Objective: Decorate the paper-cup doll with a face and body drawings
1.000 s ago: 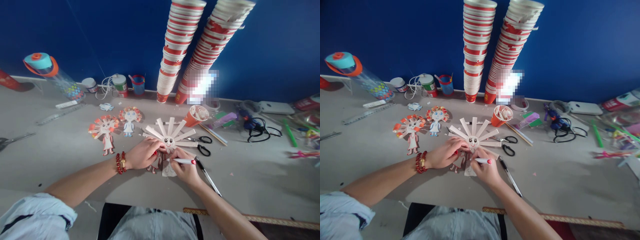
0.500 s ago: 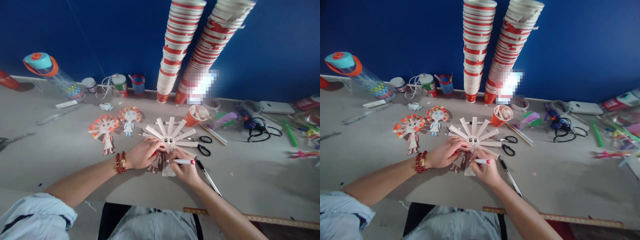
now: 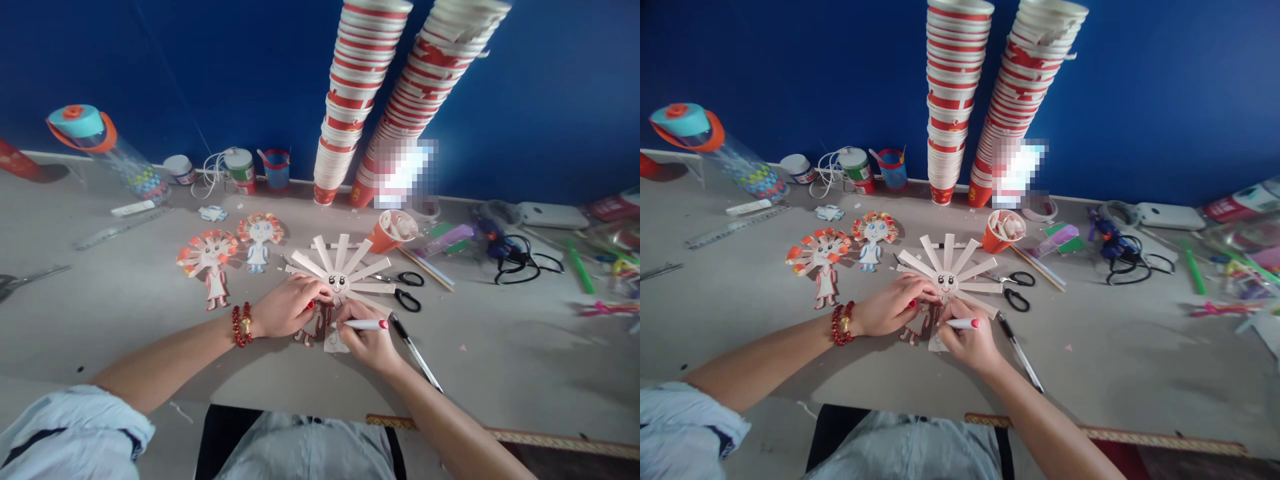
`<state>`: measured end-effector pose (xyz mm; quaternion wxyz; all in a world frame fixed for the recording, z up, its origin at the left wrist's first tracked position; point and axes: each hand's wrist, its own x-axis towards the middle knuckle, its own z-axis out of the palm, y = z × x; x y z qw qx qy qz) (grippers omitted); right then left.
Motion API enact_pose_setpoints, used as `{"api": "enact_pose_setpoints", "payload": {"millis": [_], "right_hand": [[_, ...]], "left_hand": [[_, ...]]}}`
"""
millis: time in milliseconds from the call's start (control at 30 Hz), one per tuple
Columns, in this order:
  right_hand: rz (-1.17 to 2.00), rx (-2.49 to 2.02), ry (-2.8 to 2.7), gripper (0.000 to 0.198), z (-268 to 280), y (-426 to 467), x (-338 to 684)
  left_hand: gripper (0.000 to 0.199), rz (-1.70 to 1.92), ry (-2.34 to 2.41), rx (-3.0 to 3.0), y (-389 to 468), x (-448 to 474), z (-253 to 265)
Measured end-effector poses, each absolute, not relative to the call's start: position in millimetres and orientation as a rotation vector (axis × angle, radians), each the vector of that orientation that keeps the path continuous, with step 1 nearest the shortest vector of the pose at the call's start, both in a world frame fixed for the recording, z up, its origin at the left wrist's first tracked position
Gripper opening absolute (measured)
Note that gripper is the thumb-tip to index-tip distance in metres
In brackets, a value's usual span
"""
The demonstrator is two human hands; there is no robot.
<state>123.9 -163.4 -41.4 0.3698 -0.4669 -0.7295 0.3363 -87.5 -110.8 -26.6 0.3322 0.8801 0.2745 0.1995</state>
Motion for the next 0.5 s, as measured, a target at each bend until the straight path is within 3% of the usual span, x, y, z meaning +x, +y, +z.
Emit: {"api": "enact_pose_setpoints", "payload": {"millis": [500], "right_hand": [[0.945, -1.218, -1.854, 0.011, -34.4, -163.2, 121.9]], "left_hand": [[0.045, 0.498, 0.715, 2.294, -110.9, -87.6, -24.0]]}}
